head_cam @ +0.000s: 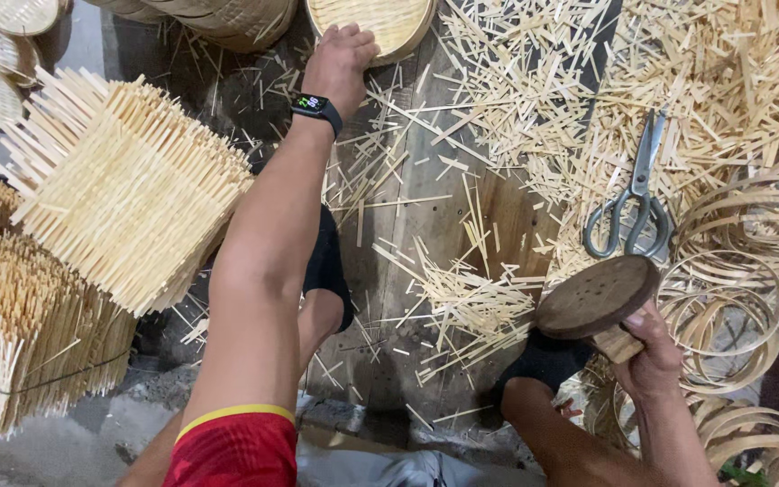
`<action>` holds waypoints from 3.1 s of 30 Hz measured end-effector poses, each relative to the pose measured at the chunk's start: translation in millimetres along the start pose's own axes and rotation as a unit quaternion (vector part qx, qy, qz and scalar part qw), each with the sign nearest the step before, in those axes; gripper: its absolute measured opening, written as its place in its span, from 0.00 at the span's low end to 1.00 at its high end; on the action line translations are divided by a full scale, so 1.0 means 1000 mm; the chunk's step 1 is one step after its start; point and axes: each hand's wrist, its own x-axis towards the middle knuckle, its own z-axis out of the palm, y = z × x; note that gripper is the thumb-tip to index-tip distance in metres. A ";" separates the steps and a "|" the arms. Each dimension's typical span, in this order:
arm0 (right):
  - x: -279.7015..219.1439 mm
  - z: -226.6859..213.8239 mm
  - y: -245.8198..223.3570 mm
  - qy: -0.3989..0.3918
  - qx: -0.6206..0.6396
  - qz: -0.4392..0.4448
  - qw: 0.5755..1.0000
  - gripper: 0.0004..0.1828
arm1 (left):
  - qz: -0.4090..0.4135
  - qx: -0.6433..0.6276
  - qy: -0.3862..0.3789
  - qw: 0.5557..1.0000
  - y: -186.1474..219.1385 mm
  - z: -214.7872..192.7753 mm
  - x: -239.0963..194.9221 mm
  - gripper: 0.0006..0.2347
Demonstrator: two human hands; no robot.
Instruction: The person sits on the floor and repeatedly assembles small round bamboo trays by placing woven bamboo sheets over a perforated wooden mold, trimming excess with shears, and fitting a bamboo ring around the edge. The person stacks finished trays and continues the cycle with new sheets and rings.
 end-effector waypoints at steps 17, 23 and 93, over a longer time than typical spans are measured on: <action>0.060 0.110 0.032 0.000 -0.233 0.049 0.971 0.26 | -0.411 -0.542 0.135 0.720 0.244 0.054 -0.159 0.15; 0.047 0.087 0.061 0.002 -0.240 0.049 0.970 0.19 | -0.343 -0.101 0.098 0.929 0.130 -0.113 -0.185 0.21; 0.064 0.085 0.002 -0.063 -0.165 -0.053 0.983 0.17 | -0.413 -0.565 -0.006 0.715 0.204 -0.008 -0.156 0.20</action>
